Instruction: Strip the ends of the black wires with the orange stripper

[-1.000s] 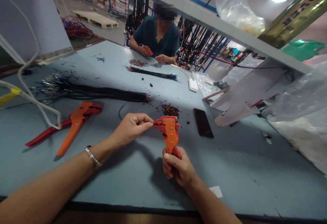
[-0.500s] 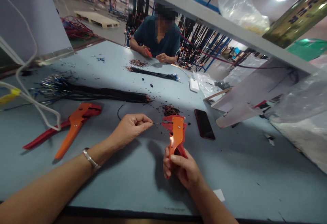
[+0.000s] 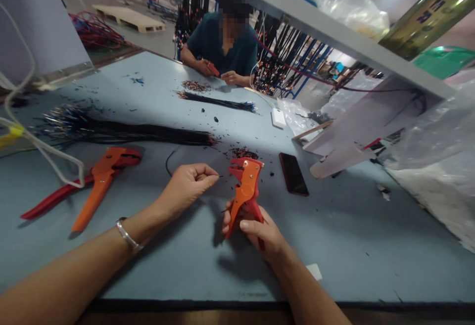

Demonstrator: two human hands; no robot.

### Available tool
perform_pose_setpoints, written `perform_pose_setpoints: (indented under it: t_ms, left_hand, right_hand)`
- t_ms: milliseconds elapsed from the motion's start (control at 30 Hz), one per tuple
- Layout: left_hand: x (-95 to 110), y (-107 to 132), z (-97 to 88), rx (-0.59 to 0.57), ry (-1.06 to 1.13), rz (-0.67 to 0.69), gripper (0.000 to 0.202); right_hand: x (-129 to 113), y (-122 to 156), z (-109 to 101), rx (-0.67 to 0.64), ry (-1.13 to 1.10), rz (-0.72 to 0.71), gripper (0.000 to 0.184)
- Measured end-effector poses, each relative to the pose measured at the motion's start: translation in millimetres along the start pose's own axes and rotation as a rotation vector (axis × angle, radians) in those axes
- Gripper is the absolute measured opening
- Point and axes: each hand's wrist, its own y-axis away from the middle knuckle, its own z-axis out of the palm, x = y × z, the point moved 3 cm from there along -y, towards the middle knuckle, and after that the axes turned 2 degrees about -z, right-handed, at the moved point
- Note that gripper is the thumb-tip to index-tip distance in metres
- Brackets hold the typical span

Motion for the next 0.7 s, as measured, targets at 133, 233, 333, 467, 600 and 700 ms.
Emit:
perform_pose_setpoints:
  t_ms: [133,233,333,467,600,700]
  left_hand:
    - [-0.3,2.8,6.0,-0.046,0.047,-0.003,0.026]
    - [1.4,6.3,10.2,-0.069,0.049,-0.017,0.025]
    - [2.9,8.5,13.7,-0.071,0.044,-0.023,0.025]
    - [4.4,10.1,16.1,-0.059,0.066,-0.011,0.024]
    - [6.3,12.3,15.4,-0.052,0.115,0.03,0.023]
    - [7.3,13.5,14.5,-0.056,0.133,0.05,0.023]
  right_hand:
    - [-0.1,-2.9,-0.5,0.025,0.004,-0.016,0.04]
    - [1.7,-5.2,-1.3,0.038,-0.012,-0.006,0.041]
    - [2.7,-6.8,-1.8,0.039,-0.003,-0.011,0.039]
    - [1.8,-7.7,-0.9,0.028,0.047,-0.014,0.039]
    - [-1.9,-7.2,1.3,0.011,0.185,-0.012,0.039]
    - [-6.0,-5.6,2.7,0.016,0.376,-0.032,0.038]
